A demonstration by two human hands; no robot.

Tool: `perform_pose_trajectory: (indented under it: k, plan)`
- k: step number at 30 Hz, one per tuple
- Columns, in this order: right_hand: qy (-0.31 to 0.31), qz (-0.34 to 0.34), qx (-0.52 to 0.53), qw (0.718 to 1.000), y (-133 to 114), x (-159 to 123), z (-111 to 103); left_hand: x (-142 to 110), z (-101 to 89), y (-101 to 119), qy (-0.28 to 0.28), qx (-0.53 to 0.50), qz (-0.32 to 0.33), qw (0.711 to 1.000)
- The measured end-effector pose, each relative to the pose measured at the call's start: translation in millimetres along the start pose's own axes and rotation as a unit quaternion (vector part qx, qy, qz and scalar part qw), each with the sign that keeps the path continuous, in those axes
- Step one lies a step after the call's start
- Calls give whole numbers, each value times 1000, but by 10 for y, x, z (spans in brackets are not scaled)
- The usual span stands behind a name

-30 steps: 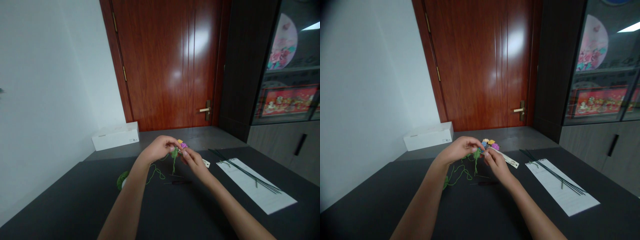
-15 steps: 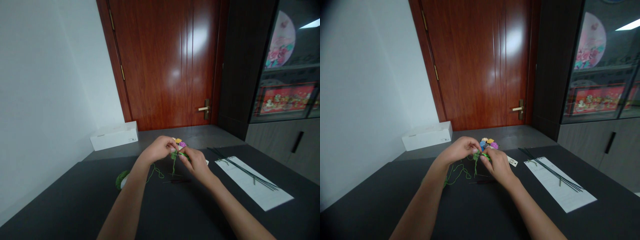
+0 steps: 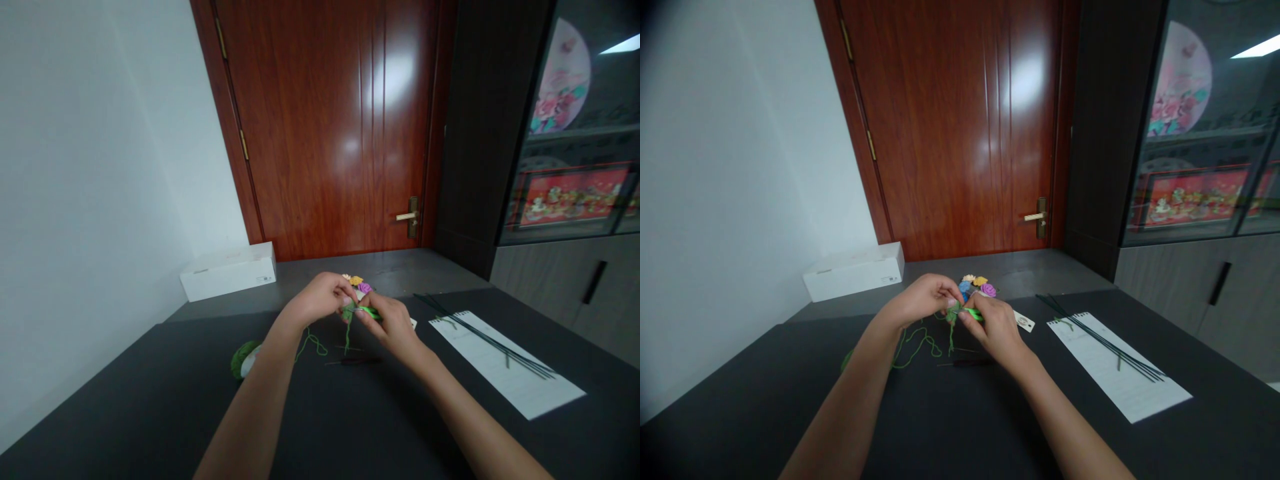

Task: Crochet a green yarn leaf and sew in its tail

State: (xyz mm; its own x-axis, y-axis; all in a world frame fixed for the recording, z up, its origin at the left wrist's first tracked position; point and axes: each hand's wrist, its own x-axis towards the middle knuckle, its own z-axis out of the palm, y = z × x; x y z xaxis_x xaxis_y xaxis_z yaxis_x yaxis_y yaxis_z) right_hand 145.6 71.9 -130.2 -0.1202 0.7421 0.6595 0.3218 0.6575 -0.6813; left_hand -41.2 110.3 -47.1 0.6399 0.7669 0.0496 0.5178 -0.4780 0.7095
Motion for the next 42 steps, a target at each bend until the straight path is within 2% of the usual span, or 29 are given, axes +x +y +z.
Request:
perform_pose_trajectory:
  k: [3,7,10,16,21,24,30,33,35,37,42]
  plan:
    - [9,54,104,993,21,23,87,-8,-19,5,11,-9,7,1000]
    - [13,140,227,964,24,42,213,-28,-42,14,47,-22,27,998]
    - [13,186,277,943,-3,42,238,-28,-32,30,75,-38,46,995]
    - [14,215,307,927,-46,26,261,-21,8,83,67,-75,67,993]
    - [77,219,254,939,78,56,287,-46,24,124,50,-86,65,993]
    - [93,225,185,952,241,101,83,-46,14,122,58,-93,59,992]
    - [-8,210,36,977,499,-61,-591,-46,-59,98,81,-116,52,989]
    - [-32,202,15,979,527,-124,-739,-54,-74,97,86,-134,54,986]
    - [-25,198,24,979,504,-78,-723,-49,-61,91,81,-146,58,984]
    - [-4,192,56,980,440,1,-616,-29,-34,74,70,-153,63,984]
    - [-8,183,196,963,176,47,-156,59,63,3,40,-153,65,985]
